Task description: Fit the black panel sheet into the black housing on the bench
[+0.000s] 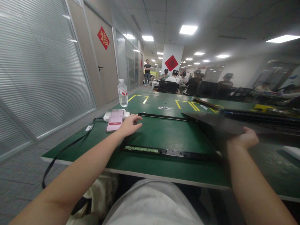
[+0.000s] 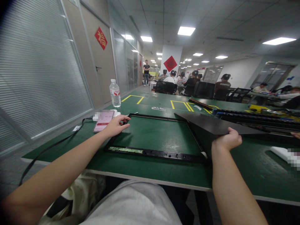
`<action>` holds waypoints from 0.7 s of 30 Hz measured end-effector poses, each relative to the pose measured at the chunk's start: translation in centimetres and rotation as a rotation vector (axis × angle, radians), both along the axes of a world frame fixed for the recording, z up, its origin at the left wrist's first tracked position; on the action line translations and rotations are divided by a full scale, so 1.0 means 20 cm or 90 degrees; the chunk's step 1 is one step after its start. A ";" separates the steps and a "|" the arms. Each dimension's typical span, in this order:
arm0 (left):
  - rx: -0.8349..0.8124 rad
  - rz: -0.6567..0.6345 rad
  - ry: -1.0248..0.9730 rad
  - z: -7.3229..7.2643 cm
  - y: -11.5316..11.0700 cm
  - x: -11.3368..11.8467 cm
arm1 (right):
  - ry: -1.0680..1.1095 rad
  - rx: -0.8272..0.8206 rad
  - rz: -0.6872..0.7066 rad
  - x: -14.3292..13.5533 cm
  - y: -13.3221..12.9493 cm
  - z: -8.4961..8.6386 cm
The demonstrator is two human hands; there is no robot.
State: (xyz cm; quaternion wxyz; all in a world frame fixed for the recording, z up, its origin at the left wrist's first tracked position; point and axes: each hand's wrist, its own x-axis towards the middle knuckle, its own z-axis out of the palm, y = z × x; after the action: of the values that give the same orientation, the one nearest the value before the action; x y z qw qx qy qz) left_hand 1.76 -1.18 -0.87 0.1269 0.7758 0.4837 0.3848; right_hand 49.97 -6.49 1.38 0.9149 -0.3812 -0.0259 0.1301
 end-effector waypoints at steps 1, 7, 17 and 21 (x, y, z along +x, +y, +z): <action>0.001 -0.001 0.003 0.00 0.00 0.00 | -0.007 0.009 -0.035 -0.02 -0.01 0.01; 0.005 -0.010 0.023 -0.01 0.00 0.00 | 0.038 -0.058 -0.060 -0.07 -0.04 0.04; 0.004 -0.013 0.042 -0.01 0.00 0.00 | 0.118 -0.166 0.004 0.00 0.01 -0.02; 0.000 -0.015 0.044 -0.01 -0.01 0.00 | 0.150 -0.160 0.046 0.02 0.03 -0.06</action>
State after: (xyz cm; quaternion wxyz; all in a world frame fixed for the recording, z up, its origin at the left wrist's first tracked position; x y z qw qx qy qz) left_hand 1.82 -1.36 -1.01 0.1149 0.7944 0.4784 0.3564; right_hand 50.36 -5.90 0.25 0.8515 -0.4735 0.0845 0.2088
